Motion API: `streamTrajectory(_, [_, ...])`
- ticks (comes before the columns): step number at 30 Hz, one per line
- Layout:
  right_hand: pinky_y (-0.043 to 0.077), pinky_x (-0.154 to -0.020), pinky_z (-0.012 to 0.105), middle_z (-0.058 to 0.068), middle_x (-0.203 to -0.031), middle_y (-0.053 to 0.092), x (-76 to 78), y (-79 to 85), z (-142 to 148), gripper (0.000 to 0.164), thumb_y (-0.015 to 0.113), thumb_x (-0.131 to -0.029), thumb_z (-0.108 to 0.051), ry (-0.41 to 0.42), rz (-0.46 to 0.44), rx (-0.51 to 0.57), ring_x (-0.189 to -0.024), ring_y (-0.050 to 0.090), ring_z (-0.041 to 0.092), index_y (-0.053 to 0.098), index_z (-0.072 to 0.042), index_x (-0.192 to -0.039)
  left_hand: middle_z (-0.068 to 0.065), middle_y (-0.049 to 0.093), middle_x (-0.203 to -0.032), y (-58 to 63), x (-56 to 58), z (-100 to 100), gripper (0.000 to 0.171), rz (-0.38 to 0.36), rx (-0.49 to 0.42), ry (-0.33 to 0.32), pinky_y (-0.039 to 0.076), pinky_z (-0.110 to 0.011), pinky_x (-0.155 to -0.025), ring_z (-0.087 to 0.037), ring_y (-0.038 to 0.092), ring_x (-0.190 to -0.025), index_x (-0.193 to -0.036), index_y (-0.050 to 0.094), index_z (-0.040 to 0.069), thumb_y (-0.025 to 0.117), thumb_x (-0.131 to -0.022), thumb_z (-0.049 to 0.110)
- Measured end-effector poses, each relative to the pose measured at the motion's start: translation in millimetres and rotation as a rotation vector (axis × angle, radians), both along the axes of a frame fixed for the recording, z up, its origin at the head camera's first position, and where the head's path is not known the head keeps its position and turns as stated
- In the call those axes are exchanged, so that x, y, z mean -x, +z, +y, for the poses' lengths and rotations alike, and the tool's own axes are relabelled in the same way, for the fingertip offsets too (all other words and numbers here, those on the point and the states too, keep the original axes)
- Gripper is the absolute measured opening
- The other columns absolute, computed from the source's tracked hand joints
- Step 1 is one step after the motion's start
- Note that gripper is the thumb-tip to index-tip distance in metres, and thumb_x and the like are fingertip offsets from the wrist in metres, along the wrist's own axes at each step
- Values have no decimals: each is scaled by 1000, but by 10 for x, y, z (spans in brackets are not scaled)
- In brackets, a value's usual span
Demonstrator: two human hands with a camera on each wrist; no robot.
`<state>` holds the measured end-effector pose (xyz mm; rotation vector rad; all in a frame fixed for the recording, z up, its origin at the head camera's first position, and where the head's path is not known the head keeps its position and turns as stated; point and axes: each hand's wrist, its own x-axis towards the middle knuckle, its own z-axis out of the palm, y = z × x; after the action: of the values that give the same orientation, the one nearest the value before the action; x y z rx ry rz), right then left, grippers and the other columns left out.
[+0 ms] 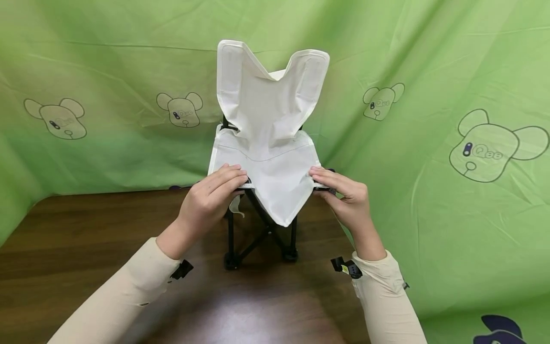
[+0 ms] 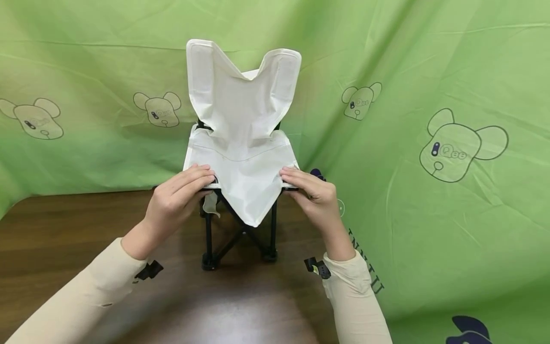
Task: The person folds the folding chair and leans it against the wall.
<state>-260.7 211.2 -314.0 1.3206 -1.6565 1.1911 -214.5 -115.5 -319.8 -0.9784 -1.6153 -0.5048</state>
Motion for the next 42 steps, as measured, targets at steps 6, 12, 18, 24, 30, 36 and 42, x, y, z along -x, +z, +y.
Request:
streamTrajectory(6, [55,-103,39,28,-112,73,12,20,-11,49,75,-58,35,-9,-4,8,-112,71,35,73,17,-104,-16,75,-112,19,35,22,20,-4,4,-8,56,-40,-103,-31,73,-107,-113,73,-4,62,-98,-8])
streamTrajectory(12, [54,-104,40,31,-112,72,11,32,-20,50,75,-59,36,-7,-9,-3,-112,71,36,73,17,-105,-16,76,-112,25,57,41,20,-11,3,-22,56,-40,-103,-32,73,-107,-113,73,-4,62,-98,-8])
streamTrajectory(18, [54,-104,41,30,-112,72,26,61,-90,51,74,-58,37,-17,-9,-1,-112,71,36,73,17,-105,-16,75,-111,47,125,-3,18,-18,-2,-59,55,-42,-104,-32,72,-107,-113,73,-4,63,-98,-5])
streamTrajectory(24, [54,-104,41,29,-113,72,45,75,-151,51,74,-58,37,-20,-18,2,-112,71,34,73,17,-105,-16,75,-111,68,194,-36,17,-23,-4,-80,55,-42,-104,-32,72,-108,-113,73,-3,65,-98,-2])
streamTrajectory(30, [54,-105,40,28,-114,72,44,90,-179,48,75,-60,35,-20,-34,1,-113,71,34,73,16,-105,-15,76,-111,84,233,-40,16,-19,0,-87,55,-41,-104,-32,73,-108,-113,73,-3,64,-99,0])
streamTrajectory(36, [54,-104,40,27,-113,73,50,114,-185,46,76,-61,34,-36,-27,2,-112,71,33,74,16,-104,-16,75,-113,111,237,-18,17,-14,11,-91,55,-41,-105,-32,72,-109,-114,73,-3,64,-101,3])
streamTrajectory(42, [54,-104,40,27,-112,73,53,128,-192,45,76,-62,32,-32,-27,0,-113,71,32,74,15,-104,-16,75,-113,125,237,2,18,-21,10,-108,54,-41,-105,-33,72,-110,-113,73,-3,64,-101,5])
